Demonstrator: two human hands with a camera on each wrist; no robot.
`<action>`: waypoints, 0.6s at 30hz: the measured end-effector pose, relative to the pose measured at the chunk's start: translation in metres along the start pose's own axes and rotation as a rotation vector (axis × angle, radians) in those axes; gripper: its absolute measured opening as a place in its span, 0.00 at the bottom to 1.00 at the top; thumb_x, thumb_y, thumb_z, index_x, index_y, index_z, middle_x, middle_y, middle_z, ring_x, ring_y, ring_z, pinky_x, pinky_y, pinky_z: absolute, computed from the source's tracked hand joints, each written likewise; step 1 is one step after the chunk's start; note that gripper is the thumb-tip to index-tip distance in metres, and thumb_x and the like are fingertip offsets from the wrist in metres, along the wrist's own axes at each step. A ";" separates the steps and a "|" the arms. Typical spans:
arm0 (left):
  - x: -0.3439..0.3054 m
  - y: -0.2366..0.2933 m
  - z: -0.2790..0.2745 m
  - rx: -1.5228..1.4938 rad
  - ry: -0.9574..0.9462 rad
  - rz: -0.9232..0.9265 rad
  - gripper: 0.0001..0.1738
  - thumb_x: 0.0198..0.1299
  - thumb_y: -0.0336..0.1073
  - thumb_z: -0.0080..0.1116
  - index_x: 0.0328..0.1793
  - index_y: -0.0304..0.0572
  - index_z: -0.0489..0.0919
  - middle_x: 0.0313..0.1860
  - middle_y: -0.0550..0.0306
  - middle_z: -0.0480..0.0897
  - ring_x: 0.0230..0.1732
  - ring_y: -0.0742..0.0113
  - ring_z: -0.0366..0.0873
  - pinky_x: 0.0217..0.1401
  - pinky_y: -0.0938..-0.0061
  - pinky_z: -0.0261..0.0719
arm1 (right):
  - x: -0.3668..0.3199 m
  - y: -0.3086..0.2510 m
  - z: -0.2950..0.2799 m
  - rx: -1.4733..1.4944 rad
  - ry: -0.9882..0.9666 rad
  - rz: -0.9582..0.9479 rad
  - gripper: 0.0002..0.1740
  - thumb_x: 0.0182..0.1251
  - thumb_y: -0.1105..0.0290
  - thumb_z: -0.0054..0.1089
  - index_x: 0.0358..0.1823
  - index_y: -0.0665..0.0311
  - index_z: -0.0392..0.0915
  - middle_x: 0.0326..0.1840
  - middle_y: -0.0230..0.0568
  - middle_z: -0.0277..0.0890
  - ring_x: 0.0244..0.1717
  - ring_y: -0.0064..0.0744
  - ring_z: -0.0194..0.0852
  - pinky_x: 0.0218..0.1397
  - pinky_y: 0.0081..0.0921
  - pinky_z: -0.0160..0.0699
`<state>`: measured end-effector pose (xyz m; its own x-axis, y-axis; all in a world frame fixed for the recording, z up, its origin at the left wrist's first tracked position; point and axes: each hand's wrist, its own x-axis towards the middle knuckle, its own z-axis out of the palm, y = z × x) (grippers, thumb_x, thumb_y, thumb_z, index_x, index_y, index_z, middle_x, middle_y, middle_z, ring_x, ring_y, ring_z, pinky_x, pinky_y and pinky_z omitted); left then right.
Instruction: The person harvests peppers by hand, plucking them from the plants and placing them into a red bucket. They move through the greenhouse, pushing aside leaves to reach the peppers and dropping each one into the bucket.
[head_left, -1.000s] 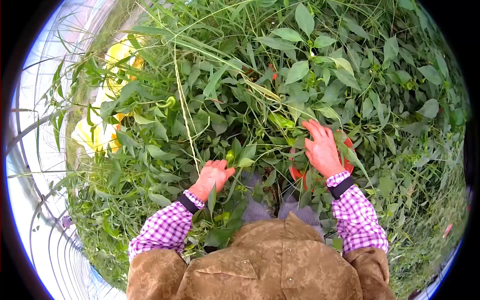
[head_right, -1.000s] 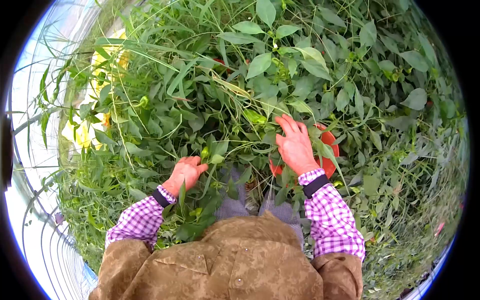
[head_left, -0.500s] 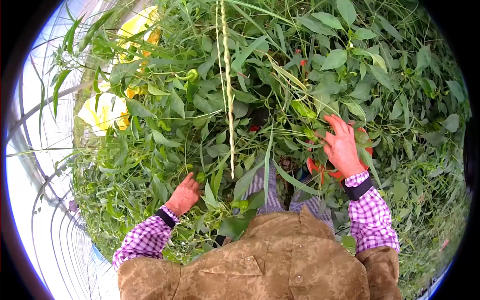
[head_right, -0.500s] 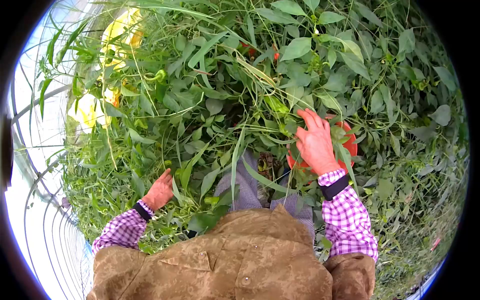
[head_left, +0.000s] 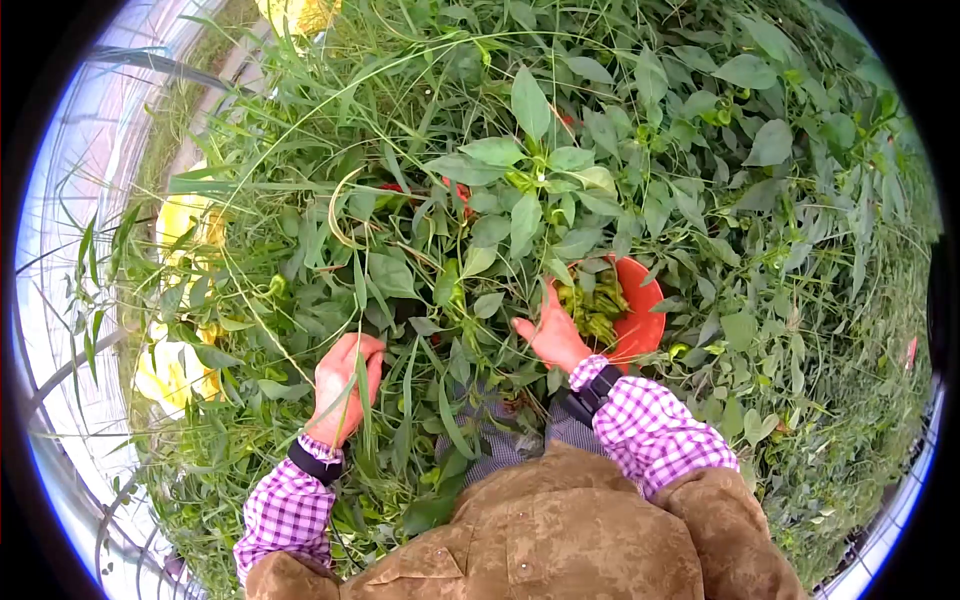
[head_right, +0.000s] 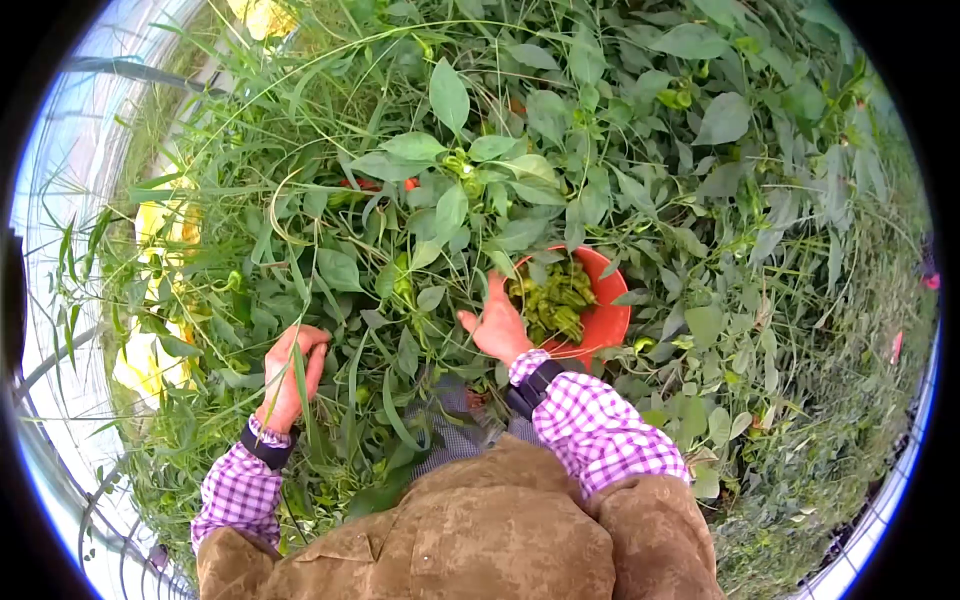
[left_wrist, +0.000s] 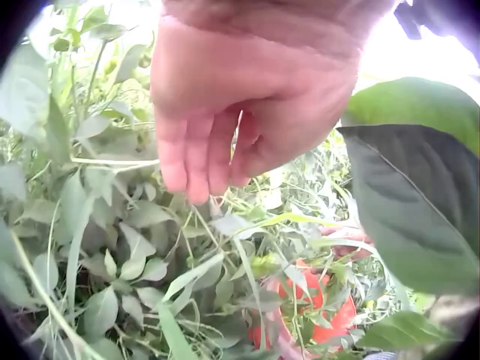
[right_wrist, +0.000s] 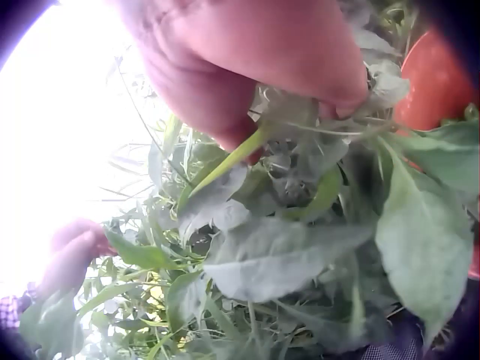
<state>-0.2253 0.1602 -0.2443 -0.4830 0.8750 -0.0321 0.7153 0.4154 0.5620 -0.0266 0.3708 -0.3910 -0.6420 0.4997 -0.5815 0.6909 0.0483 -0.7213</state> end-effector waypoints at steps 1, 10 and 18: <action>0.025 0.022 0.002 0.019 0.040 0.124 0.08 0.54 0.24 0.60 0.41 0.40 0.79 0.36 0.53 0.80 0.33 0.56 0.80 0.35 0.68 0.79 | -0.003 -0.010 0.006 -0.083 0.077 -0.140 0.51 0.60 0.62 0.63 0.74 0.75 0.37 0.65 0.72 0.61 0.62 0.63 0.66 0.64 0.41 0.67; 0.149 0.085 0.147 0.368 -0.312 0.500 0.19 0.57 0.39 0.57 0.55 0.47 0.79 0.66 0.52 0.70 0.75 0.55 0.54 0.71 0.48 0.57 | 0.001 -0.032 0.028 -0.076 0.150 -0.533 0.35 0.51 0.68 0.63 0.63 0.68 0.65 0.65 0.60 0.59 0.70 0.54 0.50 0.71 0.43 0.52; 0.196 -0.011 0.125 0.819 -0.264 0.313 0.09 0.52 0.35 0.58 0.41 0.48 0.82 0.74 0.54 0.61 0.76 0.52 0.52 0.67 0.37 0.52 | -0.027 -0.032 0.001 -0.166 0.117 -0.599 0.25 0.58 0.66 0.62 0.57 0.63 0.71 0.67 0.55 0.58 0.68 0.56 0.56 0.68 0.48 0.55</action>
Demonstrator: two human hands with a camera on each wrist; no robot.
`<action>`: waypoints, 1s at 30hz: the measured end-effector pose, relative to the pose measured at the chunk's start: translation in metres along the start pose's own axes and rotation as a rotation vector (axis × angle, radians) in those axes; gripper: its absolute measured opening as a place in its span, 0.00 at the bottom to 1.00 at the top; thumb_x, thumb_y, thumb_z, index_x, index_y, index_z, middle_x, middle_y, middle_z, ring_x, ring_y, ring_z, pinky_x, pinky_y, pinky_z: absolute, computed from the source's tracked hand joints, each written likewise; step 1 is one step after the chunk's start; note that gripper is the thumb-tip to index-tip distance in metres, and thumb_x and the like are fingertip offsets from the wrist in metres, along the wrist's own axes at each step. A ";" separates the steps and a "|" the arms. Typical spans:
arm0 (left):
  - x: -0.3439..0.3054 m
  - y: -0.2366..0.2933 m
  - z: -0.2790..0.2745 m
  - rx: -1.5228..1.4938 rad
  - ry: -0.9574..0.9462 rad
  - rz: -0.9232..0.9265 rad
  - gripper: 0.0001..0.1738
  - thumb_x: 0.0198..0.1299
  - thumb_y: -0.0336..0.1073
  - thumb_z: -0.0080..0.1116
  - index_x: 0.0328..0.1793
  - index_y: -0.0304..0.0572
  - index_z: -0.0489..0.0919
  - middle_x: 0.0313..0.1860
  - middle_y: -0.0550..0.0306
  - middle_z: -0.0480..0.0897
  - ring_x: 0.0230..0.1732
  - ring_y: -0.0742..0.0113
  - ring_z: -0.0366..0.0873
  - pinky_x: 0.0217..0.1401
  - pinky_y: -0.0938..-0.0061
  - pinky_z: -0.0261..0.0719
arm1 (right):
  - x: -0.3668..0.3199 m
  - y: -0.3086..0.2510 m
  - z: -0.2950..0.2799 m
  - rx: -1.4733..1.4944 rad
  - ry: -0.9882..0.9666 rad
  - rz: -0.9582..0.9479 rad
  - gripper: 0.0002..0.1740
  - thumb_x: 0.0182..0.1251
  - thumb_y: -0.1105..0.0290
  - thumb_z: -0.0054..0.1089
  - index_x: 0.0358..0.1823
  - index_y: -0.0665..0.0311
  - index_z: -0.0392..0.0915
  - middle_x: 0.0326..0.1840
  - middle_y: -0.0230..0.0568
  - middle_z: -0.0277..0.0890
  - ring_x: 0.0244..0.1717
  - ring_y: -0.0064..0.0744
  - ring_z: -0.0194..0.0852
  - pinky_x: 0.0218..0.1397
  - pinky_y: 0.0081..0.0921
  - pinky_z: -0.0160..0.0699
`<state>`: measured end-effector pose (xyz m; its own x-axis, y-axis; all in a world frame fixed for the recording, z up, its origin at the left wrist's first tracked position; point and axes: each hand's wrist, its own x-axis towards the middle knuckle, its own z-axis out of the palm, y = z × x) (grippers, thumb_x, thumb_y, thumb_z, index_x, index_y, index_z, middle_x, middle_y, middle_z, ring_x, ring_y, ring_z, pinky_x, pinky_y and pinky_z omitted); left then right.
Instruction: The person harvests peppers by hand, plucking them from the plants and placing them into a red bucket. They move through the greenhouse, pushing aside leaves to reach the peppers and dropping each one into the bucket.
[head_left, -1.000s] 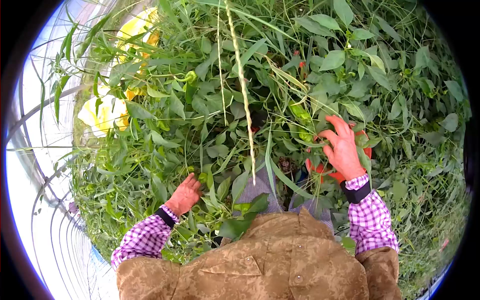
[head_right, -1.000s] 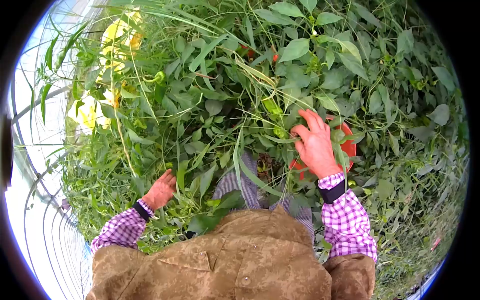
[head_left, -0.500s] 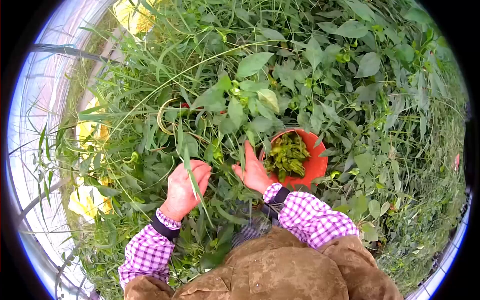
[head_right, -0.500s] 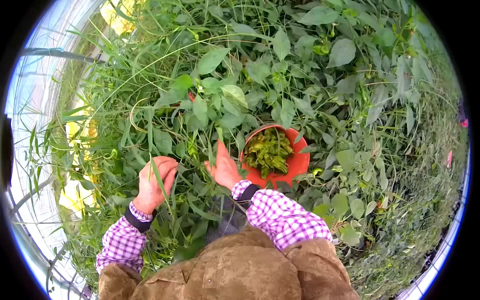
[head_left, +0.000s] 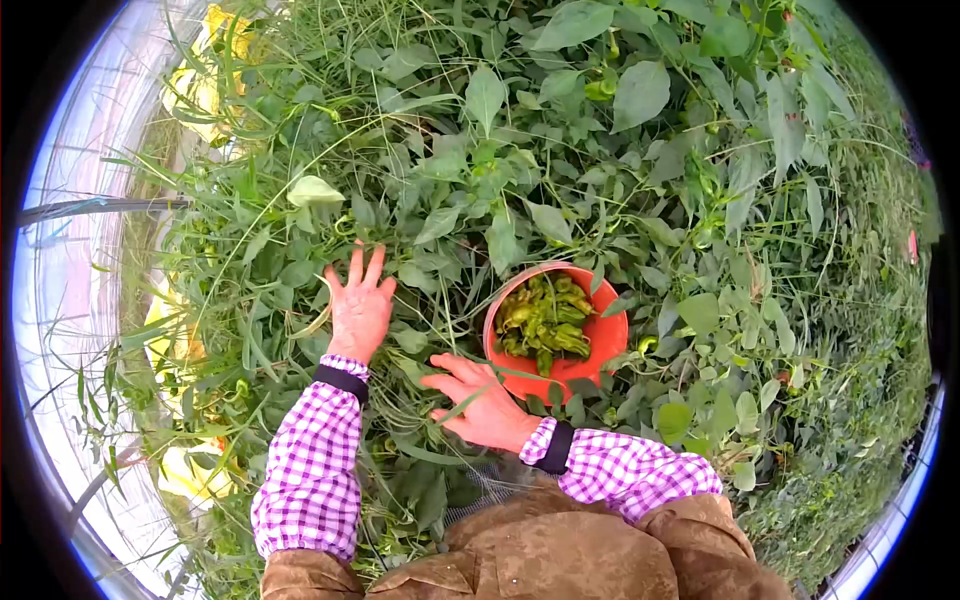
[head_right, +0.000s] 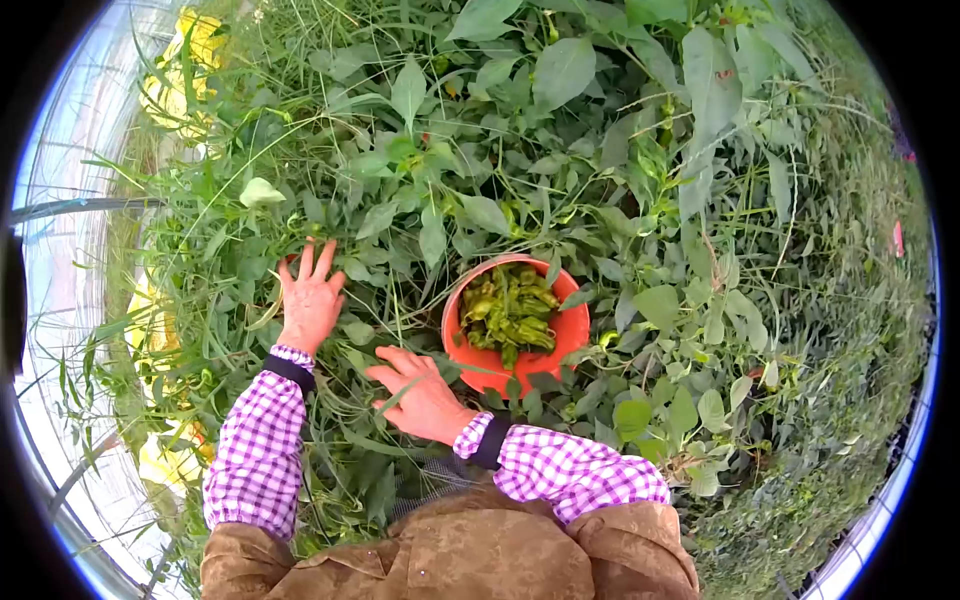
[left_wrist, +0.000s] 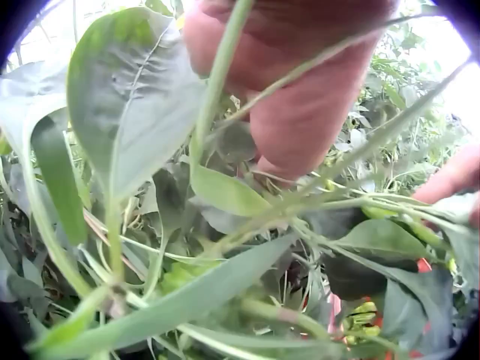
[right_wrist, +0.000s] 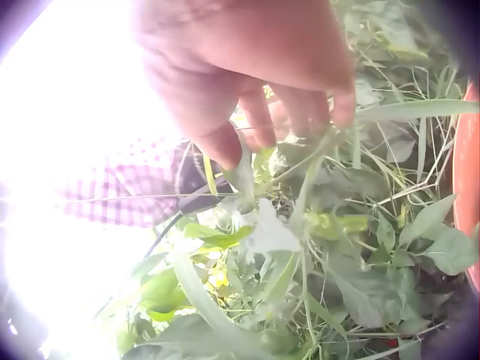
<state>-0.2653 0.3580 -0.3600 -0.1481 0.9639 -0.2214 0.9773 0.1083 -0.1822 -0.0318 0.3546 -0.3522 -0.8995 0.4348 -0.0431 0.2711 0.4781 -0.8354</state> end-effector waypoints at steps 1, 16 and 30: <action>-0.002 -0.009 -0.002 0.086 -0.072 -0.025 0.11 0.53 0.32 0.57 0.44 0.50 0.82 0.74 0.54 0.61 0.76 0.52 0.52 0.68 0.39 0.53 | -0.004 0.009 -0.006 0.150 0.070 0.071 0.22 0.58 0.66 0.62 0.54 0.63 0.72 0.64 0.53 0.62 0.65 0.55 0.60 0.65 0.44 0.60; -0.023 -0.069 0.015 0.114 -0.020 -0.150 0.39 0.55 0.22 0.48 0.72 0.72 0.64 0.69 0.61 0.70 0.71 0.55 0.64 0.74 0.47 0.52 | -0.035 0.259 -0.117 0.205 0.463 0.881 0.26 0.61 0.62 0.61 0.55 0.76 0.73 0.47 0.58 0.80 0.48 0.44 0.81 0.53 0.32 0.76; -0.013 -0.043 -0.005 -0.282 0.042 -0.062 0.24 0.54 0.23 0.55 0.57 0.55 0.79 0.52 0.49 0.79 0.53 0.49 0.75 0.56 0.61 0.72 | 0.071 0.191 -0.081 1.056 0.543 0.333 0.52 0.60 0.72 0.63 0.75 0.68 0.32 0.74 0.63 0.49 0.75 0.49 0.48 0.76 0.38 0.47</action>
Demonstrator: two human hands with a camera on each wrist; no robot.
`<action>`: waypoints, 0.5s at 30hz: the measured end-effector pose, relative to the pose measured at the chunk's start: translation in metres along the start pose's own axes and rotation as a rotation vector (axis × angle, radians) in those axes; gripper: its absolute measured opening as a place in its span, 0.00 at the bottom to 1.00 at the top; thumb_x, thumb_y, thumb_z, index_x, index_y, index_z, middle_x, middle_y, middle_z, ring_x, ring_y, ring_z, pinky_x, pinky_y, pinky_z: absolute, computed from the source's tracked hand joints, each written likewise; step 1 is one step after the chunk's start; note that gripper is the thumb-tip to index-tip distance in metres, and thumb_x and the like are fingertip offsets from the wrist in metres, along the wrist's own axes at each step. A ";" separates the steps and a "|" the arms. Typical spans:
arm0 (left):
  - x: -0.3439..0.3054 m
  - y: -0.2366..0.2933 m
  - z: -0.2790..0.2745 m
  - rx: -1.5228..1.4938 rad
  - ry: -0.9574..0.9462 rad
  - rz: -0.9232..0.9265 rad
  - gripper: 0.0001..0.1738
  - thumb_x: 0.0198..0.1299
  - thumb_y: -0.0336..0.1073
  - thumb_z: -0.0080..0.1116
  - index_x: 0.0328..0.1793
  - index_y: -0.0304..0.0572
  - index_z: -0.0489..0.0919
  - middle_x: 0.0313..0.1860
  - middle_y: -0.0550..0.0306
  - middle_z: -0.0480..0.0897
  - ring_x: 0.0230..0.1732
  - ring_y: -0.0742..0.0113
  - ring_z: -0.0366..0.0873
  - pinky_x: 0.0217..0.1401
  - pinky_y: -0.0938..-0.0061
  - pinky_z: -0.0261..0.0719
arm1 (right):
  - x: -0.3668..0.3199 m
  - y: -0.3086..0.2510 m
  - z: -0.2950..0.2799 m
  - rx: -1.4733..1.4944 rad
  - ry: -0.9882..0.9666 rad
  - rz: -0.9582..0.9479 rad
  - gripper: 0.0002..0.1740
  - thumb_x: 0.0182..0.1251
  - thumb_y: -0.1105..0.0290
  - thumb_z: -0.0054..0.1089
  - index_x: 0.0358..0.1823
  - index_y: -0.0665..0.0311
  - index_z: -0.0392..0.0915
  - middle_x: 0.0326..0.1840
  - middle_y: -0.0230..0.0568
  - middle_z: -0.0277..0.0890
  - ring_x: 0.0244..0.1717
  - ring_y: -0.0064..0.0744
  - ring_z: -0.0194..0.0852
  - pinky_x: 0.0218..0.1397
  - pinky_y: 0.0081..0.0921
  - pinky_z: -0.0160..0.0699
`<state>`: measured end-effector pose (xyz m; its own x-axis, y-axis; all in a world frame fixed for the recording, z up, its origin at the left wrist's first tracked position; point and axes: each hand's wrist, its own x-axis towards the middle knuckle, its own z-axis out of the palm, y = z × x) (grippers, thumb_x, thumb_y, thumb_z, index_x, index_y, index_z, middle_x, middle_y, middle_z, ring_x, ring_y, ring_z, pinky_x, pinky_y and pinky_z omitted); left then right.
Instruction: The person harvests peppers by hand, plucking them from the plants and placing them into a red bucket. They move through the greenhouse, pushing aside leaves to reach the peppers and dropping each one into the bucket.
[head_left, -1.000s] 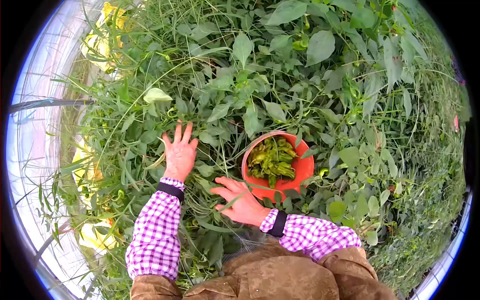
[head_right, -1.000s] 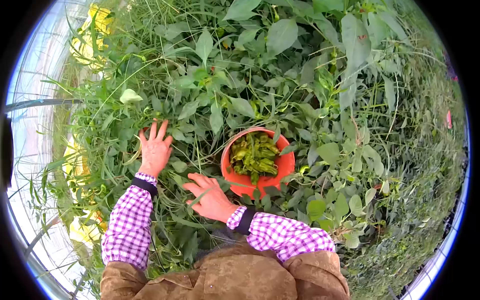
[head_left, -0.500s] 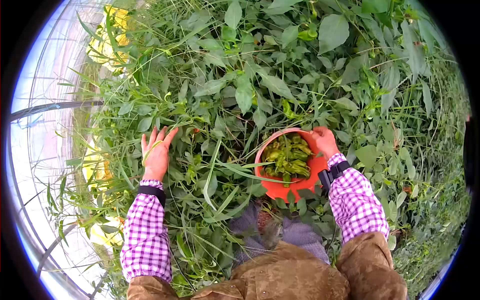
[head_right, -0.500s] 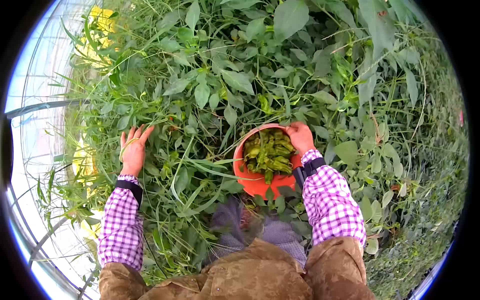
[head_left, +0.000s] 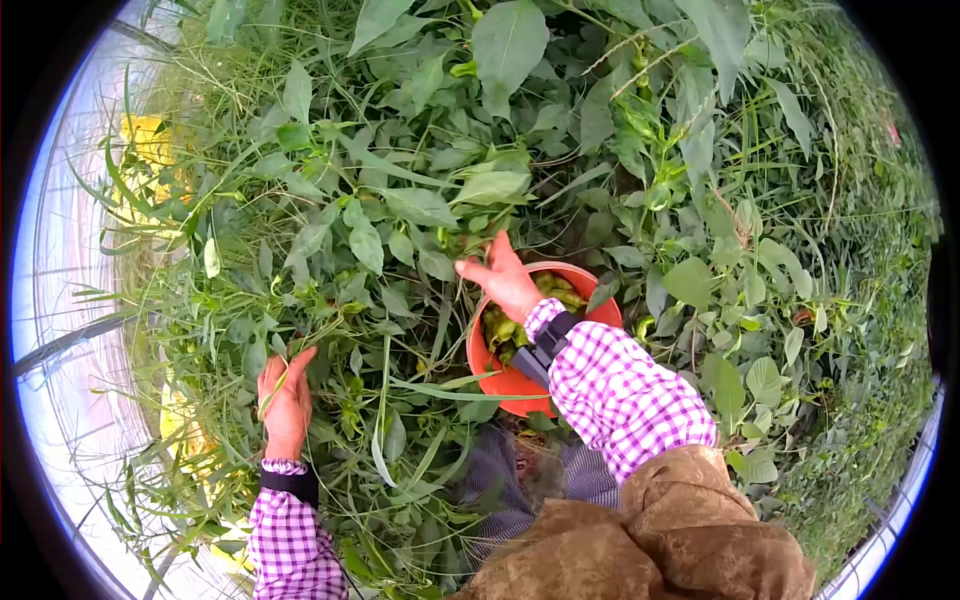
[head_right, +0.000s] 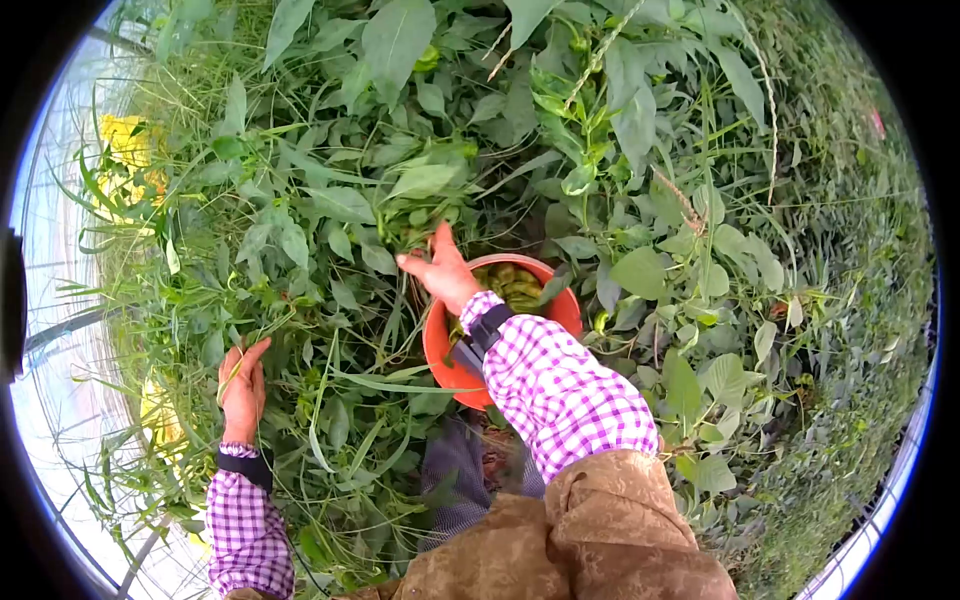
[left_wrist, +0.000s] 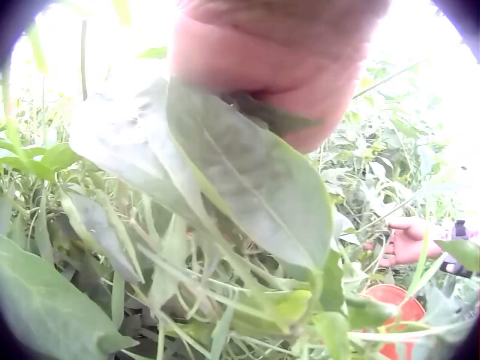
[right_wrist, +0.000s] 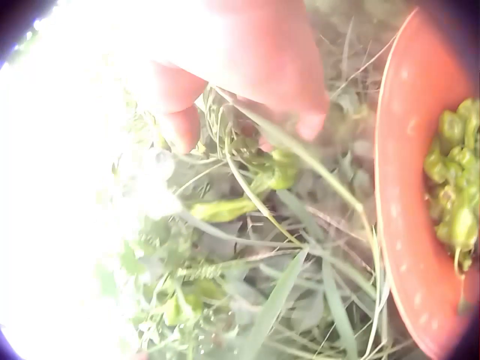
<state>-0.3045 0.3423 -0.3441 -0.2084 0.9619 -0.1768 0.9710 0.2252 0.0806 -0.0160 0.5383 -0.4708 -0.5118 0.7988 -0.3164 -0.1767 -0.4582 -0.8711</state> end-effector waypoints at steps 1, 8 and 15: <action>0.002 0.008 -0.003 -0.009 0.114 0.074 0.22 0.53 0.22 0.56 0.54 0.52 0.79 0.51 0.49 0.78 0.53 0.48 0.75 0.55 0.60 0.72 | -0.004 0.003 0.029 -0.172 -0.020 -0.026 0.50 0.61 0.72 0.62 0.75 0.66 0.35 0.73 0.61 0.52 0.74 0.50 0.51 0.75 0.39 0.48; -0.014 0.104 -0.015 0.141 0.154 0.477 0.26 0.50 0.29 0.61 0.59 0.49 0.77 0.68 0.51 0.68 0.70 0.53 0.64 0.70 0.51 0.61 | -0.042 0.054 0.122 -0.568 -0.036 -0.356 0.47 0.55 0.75 0.62 0.75 0.59 0.46 0.68 0.58 0.57 0.67 0.61 0.55 0.68 0.48 0.59; 0.057 0.123 0.023 0.297 -0.214 0.299 0.39 0.55 0.31 0.56 0.73 0.75 0.62 0.72 0.53 0.63 0.72 0.47 0.59 0.67 0.37 0.59 | -0.061 0.045 0.102 -0.887 -0.137 -0.286 0.47 0.52 0.77 0.58 0.75 0.58 0.46 0.74 0.55 0.45 0.74 0.62 0.43 0.68 0.58 0.58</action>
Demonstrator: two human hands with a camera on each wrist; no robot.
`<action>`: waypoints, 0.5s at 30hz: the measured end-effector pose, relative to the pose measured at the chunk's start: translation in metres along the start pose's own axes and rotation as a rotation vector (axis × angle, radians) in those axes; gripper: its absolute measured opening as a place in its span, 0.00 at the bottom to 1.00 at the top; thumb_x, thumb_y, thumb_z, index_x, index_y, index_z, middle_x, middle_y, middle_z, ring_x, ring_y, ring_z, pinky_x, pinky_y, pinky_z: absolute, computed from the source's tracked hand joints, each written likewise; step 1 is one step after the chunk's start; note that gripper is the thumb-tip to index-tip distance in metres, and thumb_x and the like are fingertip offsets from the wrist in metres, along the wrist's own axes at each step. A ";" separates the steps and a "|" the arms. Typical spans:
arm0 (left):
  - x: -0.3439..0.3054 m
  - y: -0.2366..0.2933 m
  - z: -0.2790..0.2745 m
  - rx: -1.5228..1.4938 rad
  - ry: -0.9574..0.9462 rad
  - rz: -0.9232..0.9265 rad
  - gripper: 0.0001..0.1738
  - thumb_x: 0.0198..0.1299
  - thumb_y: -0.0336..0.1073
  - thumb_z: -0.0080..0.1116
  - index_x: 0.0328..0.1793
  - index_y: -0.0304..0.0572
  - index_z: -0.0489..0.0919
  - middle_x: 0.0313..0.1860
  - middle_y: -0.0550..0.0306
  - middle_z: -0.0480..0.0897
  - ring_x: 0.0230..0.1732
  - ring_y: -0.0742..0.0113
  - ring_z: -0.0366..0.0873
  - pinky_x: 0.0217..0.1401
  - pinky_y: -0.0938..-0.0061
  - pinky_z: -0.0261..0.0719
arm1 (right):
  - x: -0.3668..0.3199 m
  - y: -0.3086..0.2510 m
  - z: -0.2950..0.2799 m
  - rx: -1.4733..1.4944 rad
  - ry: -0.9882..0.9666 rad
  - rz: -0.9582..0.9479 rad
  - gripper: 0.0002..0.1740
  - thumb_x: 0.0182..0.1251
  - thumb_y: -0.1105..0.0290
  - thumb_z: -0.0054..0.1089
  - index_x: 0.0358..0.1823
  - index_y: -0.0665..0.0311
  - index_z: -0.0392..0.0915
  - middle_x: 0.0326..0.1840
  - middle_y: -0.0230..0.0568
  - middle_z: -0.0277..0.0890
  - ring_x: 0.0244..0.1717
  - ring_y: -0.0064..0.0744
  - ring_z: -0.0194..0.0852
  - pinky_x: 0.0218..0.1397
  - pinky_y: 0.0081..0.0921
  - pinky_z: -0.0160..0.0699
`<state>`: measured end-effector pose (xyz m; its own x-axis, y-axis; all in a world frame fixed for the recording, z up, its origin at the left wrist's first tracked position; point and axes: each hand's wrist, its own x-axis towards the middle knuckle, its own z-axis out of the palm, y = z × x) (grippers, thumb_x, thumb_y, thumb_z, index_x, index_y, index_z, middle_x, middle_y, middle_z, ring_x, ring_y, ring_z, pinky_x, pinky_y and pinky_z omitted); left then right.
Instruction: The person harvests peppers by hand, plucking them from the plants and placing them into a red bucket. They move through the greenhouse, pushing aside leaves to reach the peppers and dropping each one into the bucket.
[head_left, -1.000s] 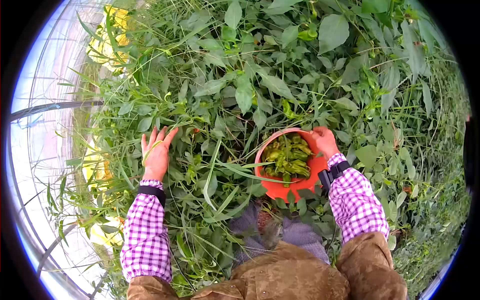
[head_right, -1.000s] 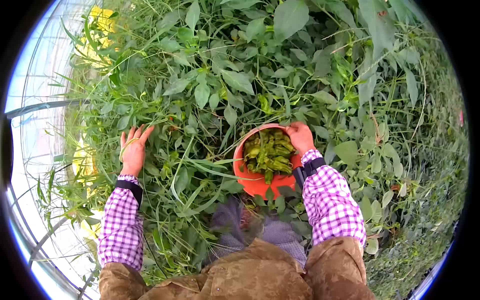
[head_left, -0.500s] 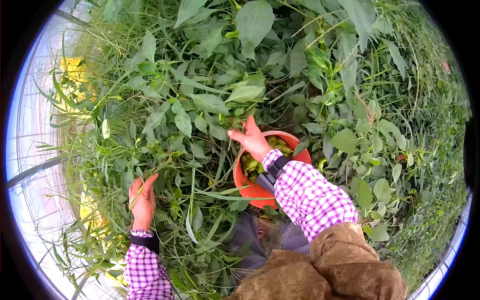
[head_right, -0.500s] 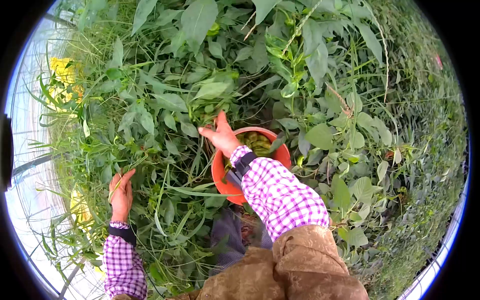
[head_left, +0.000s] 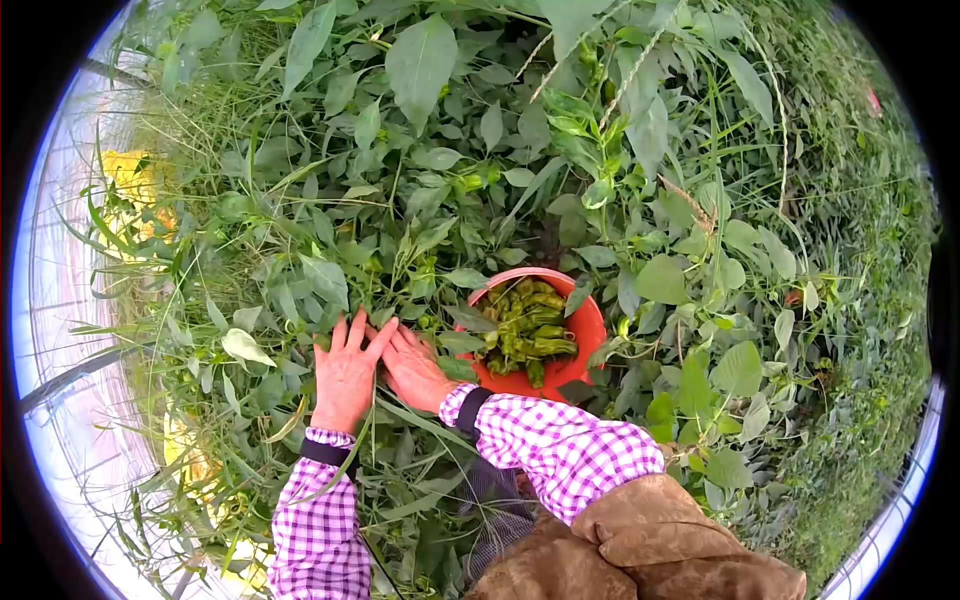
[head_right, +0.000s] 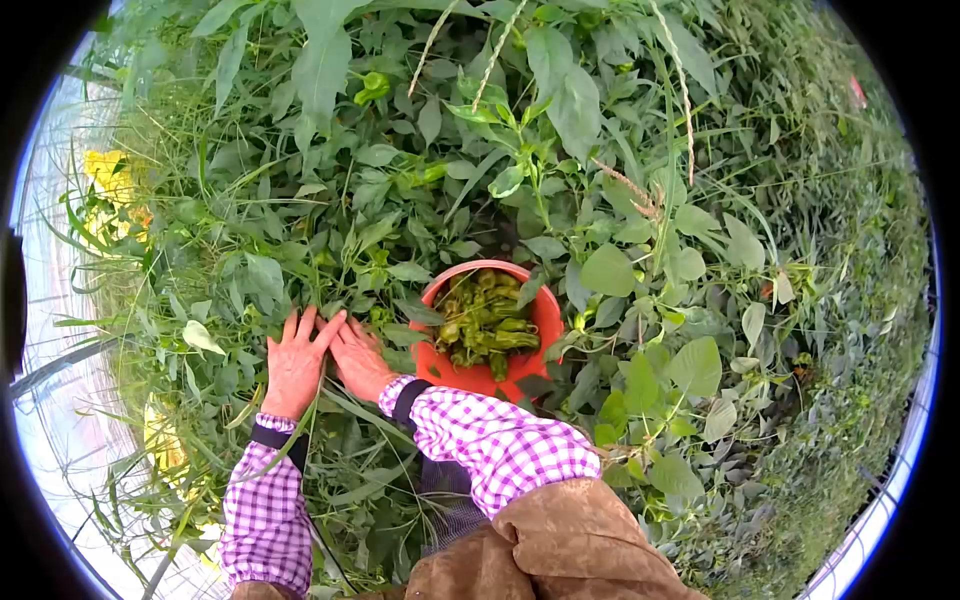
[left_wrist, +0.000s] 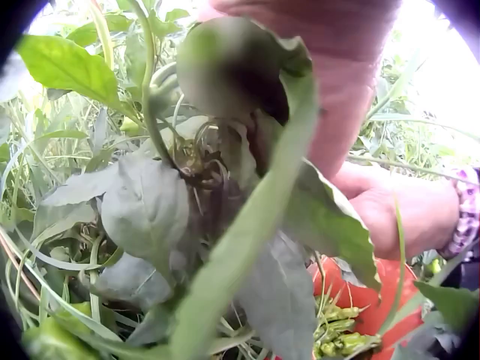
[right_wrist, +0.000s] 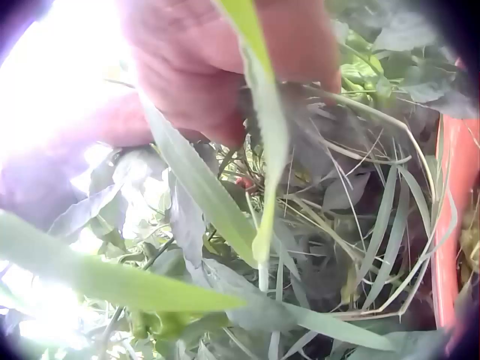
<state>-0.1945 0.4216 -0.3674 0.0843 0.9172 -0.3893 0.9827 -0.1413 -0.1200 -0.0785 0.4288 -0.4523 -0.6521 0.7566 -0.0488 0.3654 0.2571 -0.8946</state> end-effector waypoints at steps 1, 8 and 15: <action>0.004 -0.001 0.003 0.055 -0.025 -0.011 0.36 0.57 0.32 0.54 0.73 0.72 0.63 0.66 0.55 0.68 0.69 0.52 0.63 0.63 0.40 0.65 | -0.009 0.004 0.004 -0.100 -0.098 0.077 0.46 0.52 0.80 0.55 0.75 0.59 0.47 0.77 0.55 0.40 0.74 0.63 0.43 0.71 0.53 0.57; 0.003 -0.031 0.039 0.163 0.040 -0.037 0.30 0.59 0.35 0.53 0.70 0.56 0.67 0.64 0.64 0.72 0.61 0.58 0.69 0.60 0.41 0.68 | -0.075 0.012 -0.088 -0.202 0.083 -0.193 0.19 0.60 0.70 0.60 0.53 0.62 0.73 0.63 0.46 0.64 0.66 0.43 0.62 0.65 0.39 0.60; 0.006 -0.025 0.039 0.125 -0.019 -0.071 0.32 0.60 0.36 0.54 0.72 0.56 0.64 0.64 0.61 0.70 0.64 0.54 0.66 0.61 0.40 0.66 | -0.091 0.168 -0.222 -1.517 -0.108 0.210 0.19 0.63 0.66 0.49 0.55 0.64 0.71 0.54 0.47 0.73 0.58 0.43 0.70 0.63 0.44 0.63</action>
<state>-0.2251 0.4164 -0.4025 0.0113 0.9195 -0.3929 0.9578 -0.1228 -0.2600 0.1899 0.5361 -0.4997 -0.5228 0.8278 -0.2036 0.7221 0.5569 0.4104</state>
